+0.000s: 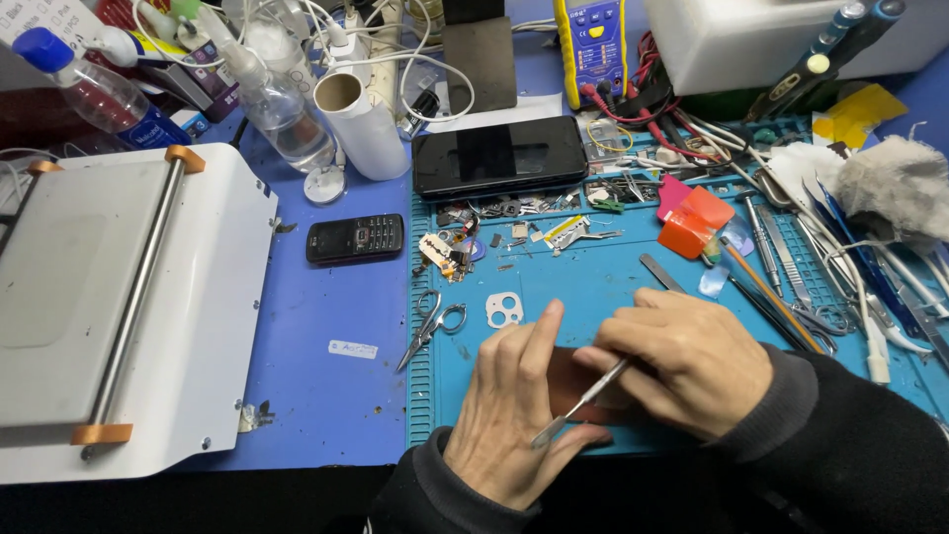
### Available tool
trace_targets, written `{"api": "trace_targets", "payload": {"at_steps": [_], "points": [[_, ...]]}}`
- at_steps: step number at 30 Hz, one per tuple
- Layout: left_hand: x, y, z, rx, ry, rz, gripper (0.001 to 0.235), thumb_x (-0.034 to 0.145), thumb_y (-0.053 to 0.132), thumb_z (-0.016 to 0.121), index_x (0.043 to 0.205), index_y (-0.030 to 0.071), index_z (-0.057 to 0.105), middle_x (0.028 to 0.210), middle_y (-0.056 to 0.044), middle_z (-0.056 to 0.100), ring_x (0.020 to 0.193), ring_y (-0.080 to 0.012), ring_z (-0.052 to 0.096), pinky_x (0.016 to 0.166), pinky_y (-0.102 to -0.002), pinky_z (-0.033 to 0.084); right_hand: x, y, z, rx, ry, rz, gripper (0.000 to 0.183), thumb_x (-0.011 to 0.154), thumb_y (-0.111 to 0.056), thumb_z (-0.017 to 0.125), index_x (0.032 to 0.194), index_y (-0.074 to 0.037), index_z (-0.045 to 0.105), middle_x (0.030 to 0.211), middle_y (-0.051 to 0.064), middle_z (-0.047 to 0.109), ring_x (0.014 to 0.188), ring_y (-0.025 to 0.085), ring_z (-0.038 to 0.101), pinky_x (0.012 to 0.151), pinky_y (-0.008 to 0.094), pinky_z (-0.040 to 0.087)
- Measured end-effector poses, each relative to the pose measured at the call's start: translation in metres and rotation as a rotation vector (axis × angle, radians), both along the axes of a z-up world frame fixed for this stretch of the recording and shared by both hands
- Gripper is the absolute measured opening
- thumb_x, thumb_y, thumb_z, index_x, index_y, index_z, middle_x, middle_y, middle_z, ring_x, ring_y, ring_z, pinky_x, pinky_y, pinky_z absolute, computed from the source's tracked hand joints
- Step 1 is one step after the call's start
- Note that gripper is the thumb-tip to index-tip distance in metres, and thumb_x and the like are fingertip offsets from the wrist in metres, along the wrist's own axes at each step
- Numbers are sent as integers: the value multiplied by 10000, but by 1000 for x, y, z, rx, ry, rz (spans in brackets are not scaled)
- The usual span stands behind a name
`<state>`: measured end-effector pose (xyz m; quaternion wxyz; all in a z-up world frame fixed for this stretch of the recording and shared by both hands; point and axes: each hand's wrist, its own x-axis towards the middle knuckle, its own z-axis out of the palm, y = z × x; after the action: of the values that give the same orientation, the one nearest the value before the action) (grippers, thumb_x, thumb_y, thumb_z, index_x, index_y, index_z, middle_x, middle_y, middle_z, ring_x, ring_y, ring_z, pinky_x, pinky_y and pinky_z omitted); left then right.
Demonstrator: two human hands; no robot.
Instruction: Cleaning adhesive residue from the edges of a mobile phone screen and wiping it down with a cleaning solution.
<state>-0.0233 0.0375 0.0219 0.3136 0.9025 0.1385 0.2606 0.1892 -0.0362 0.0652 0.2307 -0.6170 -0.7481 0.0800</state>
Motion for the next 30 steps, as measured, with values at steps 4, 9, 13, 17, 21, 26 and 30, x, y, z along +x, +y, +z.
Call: {"api": "trace_targets", "payload": {"at_steps": [4, 9, 13, 17, 21, 26, 30], "points": [[0, -8, 20, 101, -104, 82, 1190, 718, 306, 936, 1566, -26, 170, 1507, -272, 371, 1386, -430, 415, 1148, -515, 405, 18, -19, -8, 47, 211, -143, 164, 922, -237, 700, 844, -95, 678, 714, 39, 648, 627, 196, 624, 568, 306, 476], [5, -32, 12, -971, -219, 32, 1034, 885, 223, 781, 1630, 5, 97, 1378, -220, 671, 1170, -273, 736, 1066, -352, 557, 14, -41, -10, -241, 994, -539, 193, 978, -213, 587, 916, -46, 661, 687, -11, 657, 601, 53, 564, 504, 256, 476], [12, -49, -9, -1129, -210, -96, 895, 950, 150, 687, 1626, 2, 120, 1298, -206, 701, 1235, -204, 688, 1098, -330, 504, 1, -48, -26, -333, 1123, -410, 230, 1022, -219, 567, 895, -39, 633, 729, -28, 625, 657, 51, 537, 563, 236, 474], [11, -56, -14, -1114, -270, -121, 717, 1002, 77, 604, 1609, -47, 242, 1485, -190, 582, 1395, -208, 572, 1175, -346, 442, 8, -52, -37, -486, 1034, -398, 174, 994, -190, 640, 907, -40, 634, 747, -14, 606, 679, 56, 532, 563, 252, 495], [9, -57, -7, -864, -290, -185, 706, 982, -1, 572, 1576, -58, 195, 1467, -236, 533, 1372, -256, 519, 1134, -378, 410, 35, -67, -67, -471, 819, -324, 221, 1034, -200, 674, 926, -13, 628, 707, 30, 518, 661, 94, 424, 571, 283, 435], [-12, -52, -40, -1465, 37, -84, 691, 1012, 71, 553, 1608, 123, 207, 1027, -125, 733, 829, -116, 673, 743, -258, 543, 25, -48, -29, -395, 1025, -487, 224, 992, -204, 608, 1029, -7, 706, 801, 35, 729, 697, 69, 622, 574, 256, 547], [-48, -51, -95, -912, 12, -292, 262, 1112, 74, 564, 1334, -30, 655, 920, -104, 768, 878, -140, 760, 829, -272, 621, 38, -51, -34, -250, 997, -620, 231, 991, -196, 620, 1053, 19, 682, 830, 33, 695, 715, 58, 589, 590, 249, 512]]}}
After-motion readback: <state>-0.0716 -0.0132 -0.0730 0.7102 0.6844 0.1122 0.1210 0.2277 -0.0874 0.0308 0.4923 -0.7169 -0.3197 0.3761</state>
